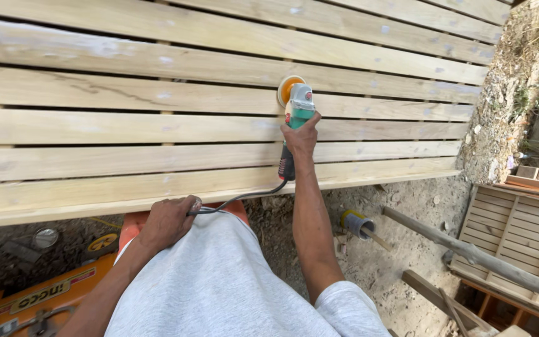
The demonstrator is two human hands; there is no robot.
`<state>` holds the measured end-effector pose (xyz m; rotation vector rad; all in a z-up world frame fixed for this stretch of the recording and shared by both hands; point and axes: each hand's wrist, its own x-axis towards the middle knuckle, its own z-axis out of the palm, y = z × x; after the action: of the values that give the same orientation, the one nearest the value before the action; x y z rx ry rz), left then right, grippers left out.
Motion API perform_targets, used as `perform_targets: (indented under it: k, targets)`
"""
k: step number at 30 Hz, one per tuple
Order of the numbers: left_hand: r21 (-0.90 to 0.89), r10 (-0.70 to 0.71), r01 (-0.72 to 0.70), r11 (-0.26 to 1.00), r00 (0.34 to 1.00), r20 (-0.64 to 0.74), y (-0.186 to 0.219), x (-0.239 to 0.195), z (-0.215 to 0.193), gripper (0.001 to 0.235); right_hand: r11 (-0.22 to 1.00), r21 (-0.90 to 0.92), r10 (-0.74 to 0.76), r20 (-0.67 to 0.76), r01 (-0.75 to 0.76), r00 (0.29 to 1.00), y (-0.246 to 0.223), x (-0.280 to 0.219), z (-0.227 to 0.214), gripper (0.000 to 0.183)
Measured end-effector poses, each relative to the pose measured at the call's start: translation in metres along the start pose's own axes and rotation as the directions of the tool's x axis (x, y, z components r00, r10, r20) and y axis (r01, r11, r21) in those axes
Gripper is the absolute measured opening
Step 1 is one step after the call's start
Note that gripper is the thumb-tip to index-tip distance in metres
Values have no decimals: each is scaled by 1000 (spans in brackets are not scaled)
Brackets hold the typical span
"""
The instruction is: The person uses a handheld electric sander to smooth the surface of a wooden slatted structure. They move the sander across the planks and later change the sanding disc.
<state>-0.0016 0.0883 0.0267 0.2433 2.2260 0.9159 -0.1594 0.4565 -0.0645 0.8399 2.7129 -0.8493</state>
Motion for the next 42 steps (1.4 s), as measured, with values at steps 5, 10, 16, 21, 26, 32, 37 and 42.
perform_targets:
  k: [5, 10, 16, 21, 26, 32, 37, 42]
  targets:
    - [80, -6, 5, 997, 1000, 17, 57, 40, 43, 21, 1000, 4, 24, -22, -24, 999, 84, 68, -50, 86]
    - [76, 95, -97, 992, 995, 27, 115, 69, 93, 24, 999, 24, 37, -132, -35, 991, 174, 147, -97, 92]
    - [29, 136, -135, 990, 990, -24, 172, 97, 136, 26, 990, 51, 141, -169, -135, 975, 250, 227, -160, 90]
    - [28, 158, -157, 987, 985, -73, 195, 113, 166, 25, 994, 89, 83, -234, -63, 969, 259, 253, -167, 89]
    - [54, 42, -39, 998, 998, -51, 204, 105, 180, 26, 998, 36, 52, -135, -47, 989, 238, 221, -157, 88]
    - [57, -32, 38, 998, 993, -115, 220, 92, 190, 24, 993, 8, -120, -21, 120, 993, 200, 173, -141, 73]
    - [33, -89, 99, 995, 967, -239, 235, 79, 214, 23, 970, -23, -242, 2, 242, 970, 198, 169, -135, 76]
    - [-83, -99, 74, 994, 931, -353, 274, 74, 256, 23, 974, -50, -221, -37, 219, 974, 218, 214, -157, 82]
